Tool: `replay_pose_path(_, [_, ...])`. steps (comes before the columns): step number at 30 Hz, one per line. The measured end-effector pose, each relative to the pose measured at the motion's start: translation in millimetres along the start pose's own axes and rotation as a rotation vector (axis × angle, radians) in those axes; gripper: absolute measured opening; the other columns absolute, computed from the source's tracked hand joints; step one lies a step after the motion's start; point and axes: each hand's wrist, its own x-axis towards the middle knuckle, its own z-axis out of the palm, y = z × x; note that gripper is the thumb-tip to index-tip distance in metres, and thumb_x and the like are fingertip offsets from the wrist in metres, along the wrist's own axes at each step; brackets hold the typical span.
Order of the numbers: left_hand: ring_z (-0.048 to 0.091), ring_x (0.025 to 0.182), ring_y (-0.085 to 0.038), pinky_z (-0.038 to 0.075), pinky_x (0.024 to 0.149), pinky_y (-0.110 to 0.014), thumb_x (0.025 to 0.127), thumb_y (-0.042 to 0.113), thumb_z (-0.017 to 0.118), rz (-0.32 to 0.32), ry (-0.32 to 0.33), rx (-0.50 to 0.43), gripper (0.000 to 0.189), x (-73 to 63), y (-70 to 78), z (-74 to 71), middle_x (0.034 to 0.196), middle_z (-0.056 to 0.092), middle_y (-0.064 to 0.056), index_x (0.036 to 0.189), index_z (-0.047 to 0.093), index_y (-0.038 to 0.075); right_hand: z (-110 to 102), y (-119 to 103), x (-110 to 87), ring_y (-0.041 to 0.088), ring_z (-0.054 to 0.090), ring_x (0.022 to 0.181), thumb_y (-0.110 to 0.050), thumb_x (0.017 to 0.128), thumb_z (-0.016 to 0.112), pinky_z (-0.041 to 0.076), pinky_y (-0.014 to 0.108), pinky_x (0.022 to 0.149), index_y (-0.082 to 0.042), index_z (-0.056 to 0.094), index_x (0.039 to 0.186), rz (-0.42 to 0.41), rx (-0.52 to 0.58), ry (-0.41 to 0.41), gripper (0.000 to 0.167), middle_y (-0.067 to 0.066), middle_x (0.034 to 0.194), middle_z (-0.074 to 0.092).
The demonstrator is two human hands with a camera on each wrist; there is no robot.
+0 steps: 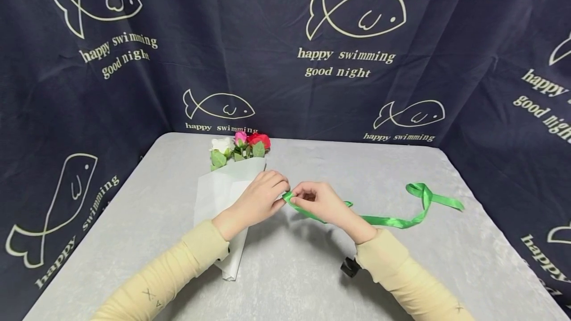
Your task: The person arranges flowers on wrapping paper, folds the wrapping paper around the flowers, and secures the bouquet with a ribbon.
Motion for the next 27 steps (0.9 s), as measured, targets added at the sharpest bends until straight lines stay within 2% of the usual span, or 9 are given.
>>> replay_pose_path(3, [0.053,0.092,-0.017,0.042,0.083,-0.032,0.078,0.012,0.071,-0.011,0.01,0.006,0.015,-1.0,-1.3,0.3,0.092,0.059,0.001,0.084,0.057,0.013,0,-1,-0.6,0.014,0.059,0.065,-0.011,0.09,0.062,0.049,0.022,0.06,-0.003,0.067,0.089,0.023,0.045,-0.034,0.009,0.007,0.073,0.064])
replay_pose_path(7, [0.051,0.086,-0.015,0.041,0.078,-0.031,0.073,0.009,0.071,-0.047,-0.008,0.006,0.022,-2.8,-2.1,-2.1,0.084,0.056,0.004,0.077,0.05,0.014,-4,-6,-3.2,0.031,0.063,0.067,-0.002,0.091,0.055,0.053,0.026,0.061,0.007,0.061,0.09,0.066,0.093,-0.096,0.011,0.018,0.073,0.065])
replay_pose_path(11, [0.046,0.08,-0.014,0.039,0.075,-0.03,0.07,0.005,0.072,-0.094,-0.069,-0.005,0.03,-5.1,-1.8,-6.1,0.076,0.052,0.006,0.075,0.044,0.014,-8,-8,-6.3,0.025,0.062,0.059,-0.001,0.09,0.055,0.05,0.024,0.056,0.006,0.059,0.09,0.087,0.073,-0.128,0.009,0.014,0.065,0.062])
replay_pose_path(14, [0.046,0.078,-0.014,0.039,0.074,-0.03,0.071,0.005,0.073,-0.141,-0.133,-0.003,0.033,-8.1,-3.5,-7.1,0.075,0.051,0.006,0.076,0.042,0.015,-10,1,-7.4,0.021,0.057,0.052,-0.007,0.09,0.058,0.044,0.021,0.051,0.0,0.061,0.09,0.083,0.032,-0.121,0.008,0.004,0.059,0.058])
replay_pose_path(16, [0.047,0.078,-0.015,0.039,0.074,-0.03,0.072,0.006,0.074,-0.166,-0.183,0.005,0.031,-11.4,-5.3,-7.4,0.076,0.054,0.005,0.079,0.045,0.014,-13,4,-8.7,0.027,0.055,0.05,-0.009,0.09,0.058,0.043,0.022,0.049,-0.002,0.062,0.091,0.087,0.011,-0.116,0.008,0.003,0.057,0.055])
replay_pose_path(19, [0.051,0.078,-0.017,0.041,0.072,-0.031,0.074,0.006,0.073,-0.188,-0.274,0.046,0.025,-18.5,-8.7,-6.9,0.081,0.061,0.003,0.085,0.052,0.013,-19,14,-11.0,0.029,0.052,0.048,-0.014,0.091,0.06,0.04,0.023,0.047,-0.005,0.062,0.091,0.078,-0.007,-0.107,0.01,-0.002,0.055,0.05])
replay_pose_path(24, [0.053,0.078,-0.018,0.041,0.069,-0.032,0.078,0.011,0.071,-0.167,-0.422,0.146,0.013,-32.4,-14.0,-7.6,0.084,0.063,0.0,0.087,0.062,0.013,-27,20,-16.2,0.019,0.05,0.045,-0.016,0.091,0.061,0.041,0.024,0.046,-0.007,0.062,0.09,0.083,-0.034,-0.107,0.009,-0.004,0.054,0.048])
replay_pose_path(27, [0.051,0.078,-0.018,0.04,0.068,-0.032,0.077,0.013,0.072,-0.143,-0.461,0.195,0.012,-40.3,-17.4,-9.1,0.083,0.062,0.0,0.087,0.065,0.013,-31,22,-19.0,0.014,0.048,0.045,-0.015,0.09,0.062,0.041,0.023,0.046,-0.008,0.062,0.09,0.094,-0.039,-0.117,0.008,-0.004,0.055,0.047])
